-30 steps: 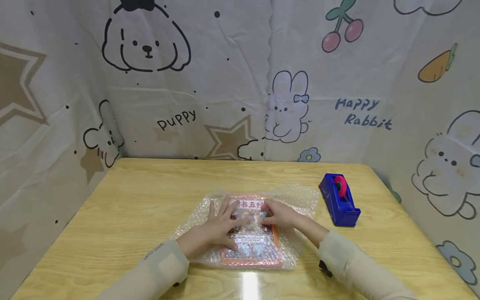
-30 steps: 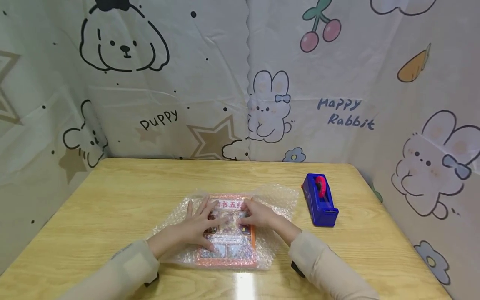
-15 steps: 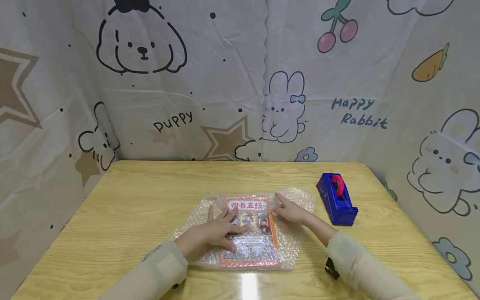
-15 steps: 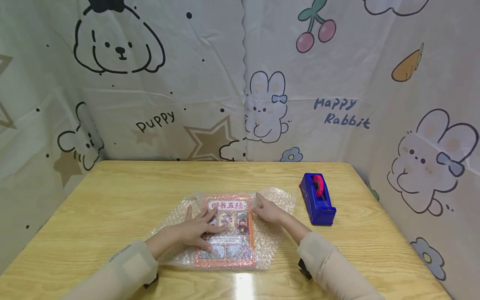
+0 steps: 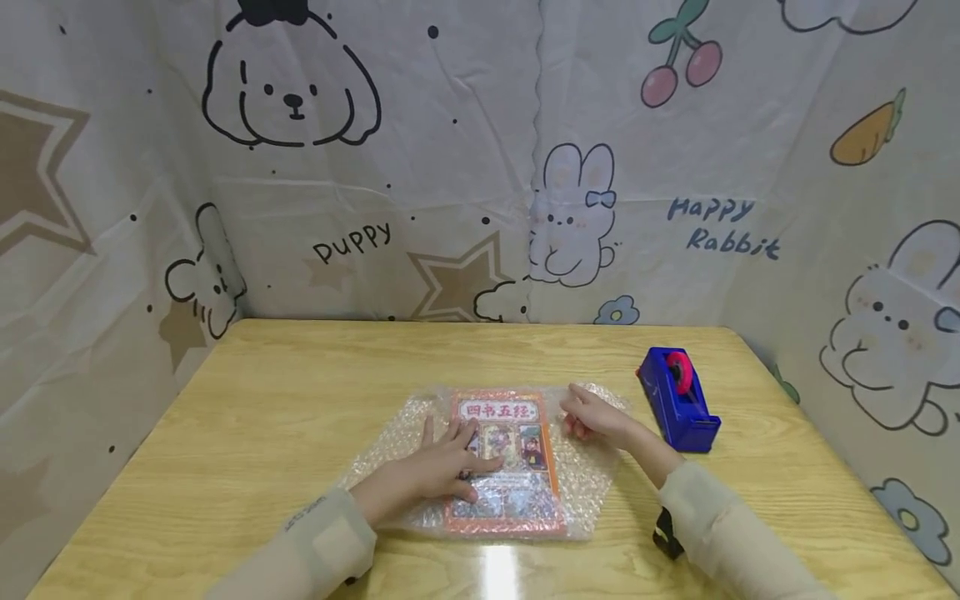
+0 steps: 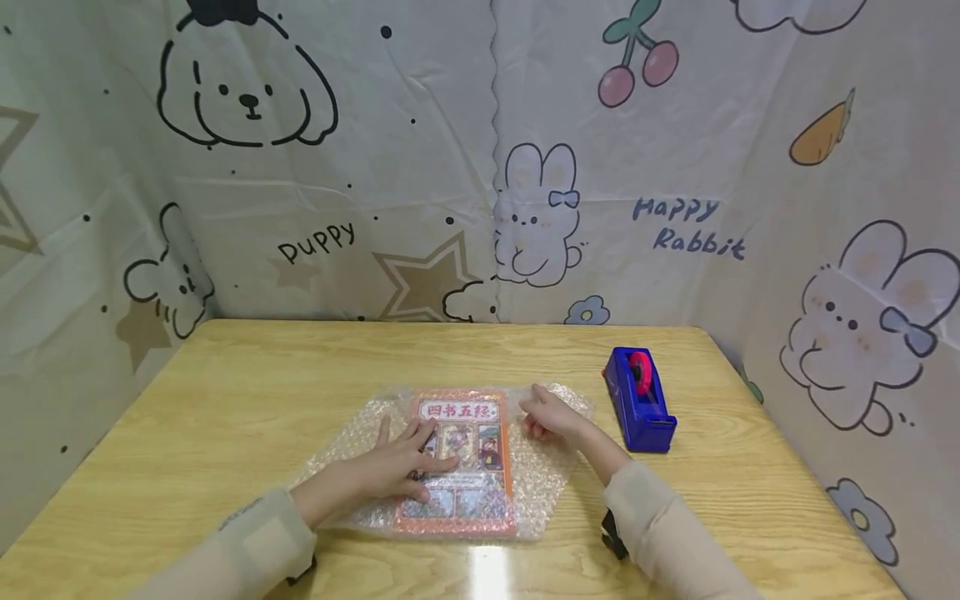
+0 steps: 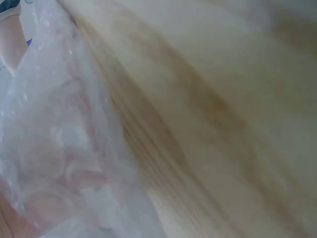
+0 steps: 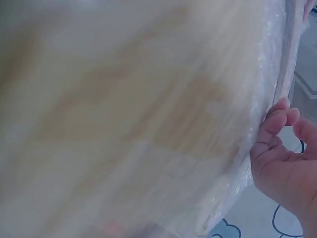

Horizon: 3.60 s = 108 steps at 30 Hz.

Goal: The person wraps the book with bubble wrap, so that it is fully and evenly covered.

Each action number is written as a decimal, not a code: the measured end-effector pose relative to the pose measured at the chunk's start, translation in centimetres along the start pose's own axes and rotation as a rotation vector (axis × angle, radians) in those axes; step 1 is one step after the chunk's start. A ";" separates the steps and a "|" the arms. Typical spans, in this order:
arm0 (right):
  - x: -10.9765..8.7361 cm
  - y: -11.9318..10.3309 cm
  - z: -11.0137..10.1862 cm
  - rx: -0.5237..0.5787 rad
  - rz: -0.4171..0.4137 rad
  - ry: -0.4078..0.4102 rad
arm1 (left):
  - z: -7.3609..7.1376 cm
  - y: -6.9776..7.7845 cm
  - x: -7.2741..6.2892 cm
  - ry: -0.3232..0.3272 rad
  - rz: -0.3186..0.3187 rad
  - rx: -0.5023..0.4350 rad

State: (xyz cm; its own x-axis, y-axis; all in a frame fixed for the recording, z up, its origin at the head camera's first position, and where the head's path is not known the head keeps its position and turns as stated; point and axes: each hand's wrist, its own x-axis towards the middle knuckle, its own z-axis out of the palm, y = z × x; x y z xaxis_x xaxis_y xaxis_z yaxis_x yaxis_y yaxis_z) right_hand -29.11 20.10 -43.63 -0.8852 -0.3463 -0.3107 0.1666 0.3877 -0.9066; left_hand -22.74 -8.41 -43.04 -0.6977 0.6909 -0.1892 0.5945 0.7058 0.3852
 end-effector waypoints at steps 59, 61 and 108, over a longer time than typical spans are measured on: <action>-2.3 -3.3 3.1 -0.116 -0.330 0.181 | -0.8 0.3 0.2 -0.107 0.029 -0.011; -1.7 -3.5 3.8 -0.126 -0.342 0.142 | -0.7 0.3 0.2 -0.104 0.029 -0.004; 0.1 -1.6 5.3 -0.823 -0.357 -0.046 | -1.0 -0.2 0.9 -0.019 0.008 0.011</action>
State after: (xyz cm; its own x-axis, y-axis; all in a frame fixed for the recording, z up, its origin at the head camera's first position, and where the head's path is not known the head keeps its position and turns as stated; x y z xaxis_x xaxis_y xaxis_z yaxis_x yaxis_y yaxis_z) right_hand -27.14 14.88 -43.69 -0.8036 -0.5902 -0.0766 -0.4946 0.7338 -0.4657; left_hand -23.85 -8.09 -42.39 -0.6852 0.6995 -0.2032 0.6046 0.7017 0.3770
